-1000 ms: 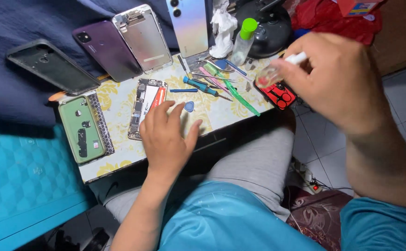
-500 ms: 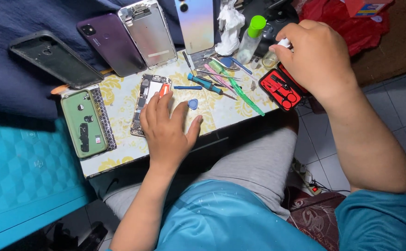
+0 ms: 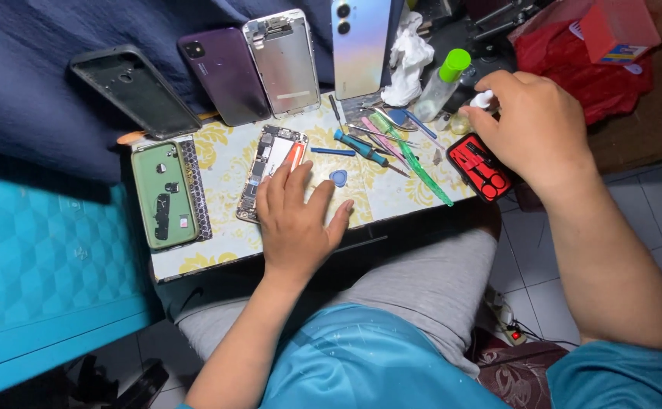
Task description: Disassembling and cleaning a smartphone using a prying tool, cleaning liquid, and a brush on a repair bench.
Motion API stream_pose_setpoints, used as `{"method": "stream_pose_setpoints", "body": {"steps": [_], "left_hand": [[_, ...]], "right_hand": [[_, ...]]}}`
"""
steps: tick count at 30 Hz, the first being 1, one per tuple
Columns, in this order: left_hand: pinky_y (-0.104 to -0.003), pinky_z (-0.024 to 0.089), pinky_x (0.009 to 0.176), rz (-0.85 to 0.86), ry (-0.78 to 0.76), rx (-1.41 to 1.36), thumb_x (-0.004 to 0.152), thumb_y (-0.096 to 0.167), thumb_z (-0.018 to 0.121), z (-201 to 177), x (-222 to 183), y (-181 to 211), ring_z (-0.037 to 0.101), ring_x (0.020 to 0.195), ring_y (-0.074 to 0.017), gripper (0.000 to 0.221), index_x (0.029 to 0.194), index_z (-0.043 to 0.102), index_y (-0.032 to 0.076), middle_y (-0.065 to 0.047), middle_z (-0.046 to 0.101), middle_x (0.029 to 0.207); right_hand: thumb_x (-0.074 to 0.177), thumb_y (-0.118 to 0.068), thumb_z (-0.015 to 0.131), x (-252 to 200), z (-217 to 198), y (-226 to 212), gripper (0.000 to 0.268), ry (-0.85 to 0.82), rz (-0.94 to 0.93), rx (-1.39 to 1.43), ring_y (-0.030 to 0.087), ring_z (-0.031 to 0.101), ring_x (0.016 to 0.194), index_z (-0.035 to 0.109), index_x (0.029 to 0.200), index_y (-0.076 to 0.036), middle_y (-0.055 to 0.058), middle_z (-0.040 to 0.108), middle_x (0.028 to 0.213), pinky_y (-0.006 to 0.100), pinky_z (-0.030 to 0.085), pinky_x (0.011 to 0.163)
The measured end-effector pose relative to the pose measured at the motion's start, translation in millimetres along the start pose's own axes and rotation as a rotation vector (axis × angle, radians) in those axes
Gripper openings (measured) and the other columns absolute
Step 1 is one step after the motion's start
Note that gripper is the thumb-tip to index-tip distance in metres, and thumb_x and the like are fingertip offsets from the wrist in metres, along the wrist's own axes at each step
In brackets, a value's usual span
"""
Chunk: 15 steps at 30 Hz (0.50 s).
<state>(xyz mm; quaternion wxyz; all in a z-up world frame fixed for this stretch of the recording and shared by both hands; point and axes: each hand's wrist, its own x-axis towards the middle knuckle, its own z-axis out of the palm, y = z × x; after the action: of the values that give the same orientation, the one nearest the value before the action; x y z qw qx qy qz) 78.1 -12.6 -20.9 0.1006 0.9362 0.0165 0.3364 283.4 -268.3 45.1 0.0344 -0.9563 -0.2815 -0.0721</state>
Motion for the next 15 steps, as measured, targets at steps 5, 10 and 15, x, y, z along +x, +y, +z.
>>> {"method": "stream_pose_setpoints", "body": {"steps": [5,10,15], "left_hand": [[-0.052,0.043,0.101,-0.013,0.015,0.015,0.095,0.047,0.068,1,-2,0,0.056,0.123,-0.038,0.032,0.103,0.072,0.017,-0.012,0.063,0.121],[-0.057,0.036,0.103,-0.046,-0.007,-0.057,0.094,0.058,0.063,18,-11,-4,0.052,0.116,-0.0349,0.046,0.1,0.073,0.014,-0.01,0.054,0.107],[-0.054,0.039,0.098,0.0,0.007,-0.074,0.094,0.06,0.06,14,-8,-4,0.052,0.108,-0.0346,0.051,0.099,0.071,0.011,-0.01,0.05,0.101]], "right_hand": [[0.096,-0.029,0.087,-34,-5,-18,0.039,0.233,-0.031,0.035,0.043,0.066,0.101,0.076,0.126,-0.006,0.017,0.066,0.117,0.054,0.055,0.078],[0.098,-0.028,0.07,-65,18,-66,0.015,0.028,-0.131,0.158,0.032,0.075,0.087,0.077,0.103,-0.017,0.009,0.074,0.087,0.042,0.061,0.074],[0.099,-0.029,0.066,-57,44,-65,0.025,0.006,-0.088,0.07,0.029,0.076,0.096,0.074,0.119,-0.018,0.007,0.074,0.095,0.041,0.063,0.076]]}}
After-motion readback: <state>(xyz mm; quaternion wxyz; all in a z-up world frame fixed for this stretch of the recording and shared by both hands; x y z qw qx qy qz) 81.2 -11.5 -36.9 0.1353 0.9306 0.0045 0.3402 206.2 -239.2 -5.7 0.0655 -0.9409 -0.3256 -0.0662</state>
